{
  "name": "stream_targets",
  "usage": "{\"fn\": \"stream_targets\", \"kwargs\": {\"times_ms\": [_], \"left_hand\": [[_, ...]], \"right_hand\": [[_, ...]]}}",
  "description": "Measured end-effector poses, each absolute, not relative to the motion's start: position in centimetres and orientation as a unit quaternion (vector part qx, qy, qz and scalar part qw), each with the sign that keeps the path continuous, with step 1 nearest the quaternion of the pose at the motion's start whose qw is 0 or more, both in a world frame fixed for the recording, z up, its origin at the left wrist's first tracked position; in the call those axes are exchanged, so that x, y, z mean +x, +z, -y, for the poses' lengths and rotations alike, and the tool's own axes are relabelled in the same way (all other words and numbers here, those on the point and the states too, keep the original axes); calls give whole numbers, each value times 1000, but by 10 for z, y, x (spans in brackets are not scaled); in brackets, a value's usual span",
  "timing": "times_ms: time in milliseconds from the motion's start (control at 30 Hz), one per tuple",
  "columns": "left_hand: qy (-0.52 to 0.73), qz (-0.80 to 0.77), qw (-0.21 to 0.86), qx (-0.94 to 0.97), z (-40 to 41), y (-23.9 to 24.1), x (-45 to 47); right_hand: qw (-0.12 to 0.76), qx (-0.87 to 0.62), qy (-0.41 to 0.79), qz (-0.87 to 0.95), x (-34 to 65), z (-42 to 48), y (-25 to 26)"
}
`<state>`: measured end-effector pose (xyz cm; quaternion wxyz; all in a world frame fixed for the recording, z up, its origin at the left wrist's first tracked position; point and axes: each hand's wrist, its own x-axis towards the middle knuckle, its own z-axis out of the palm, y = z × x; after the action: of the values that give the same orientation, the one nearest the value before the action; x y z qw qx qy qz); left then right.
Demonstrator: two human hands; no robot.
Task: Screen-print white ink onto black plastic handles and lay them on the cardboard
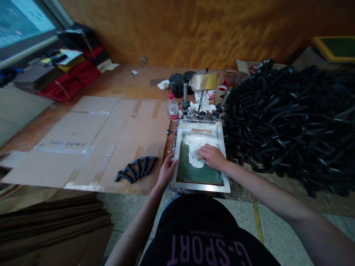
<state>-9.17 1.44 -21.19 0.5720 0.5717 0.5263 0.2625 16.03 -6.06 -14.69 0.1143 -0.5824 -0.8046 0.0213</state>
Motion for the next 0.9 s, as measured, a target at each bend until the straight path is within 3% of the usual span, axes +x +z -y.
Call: {"fn": "stream_targets", "kwargs": {"times_ms": [167,400,600,767,900], "left_hand": [[261,-531,590,550,-13,-204,-90],[263,-492,633,537,-18,-156,-93],[405,-444,565,566,-42,-81,-67],[475,-345,604,539,-78,-47,-28],[499,-358,618,492,-61,-60,-19]], "right_hand": [[114,-532,59,837,161,76,-152],[153,-678,33,718,190,-1,-101],[309,-803,-27,509,275,8,-87],[237,-821,103,509,252,51,-153],[81,-762,124,630,189,66,-188]]}}
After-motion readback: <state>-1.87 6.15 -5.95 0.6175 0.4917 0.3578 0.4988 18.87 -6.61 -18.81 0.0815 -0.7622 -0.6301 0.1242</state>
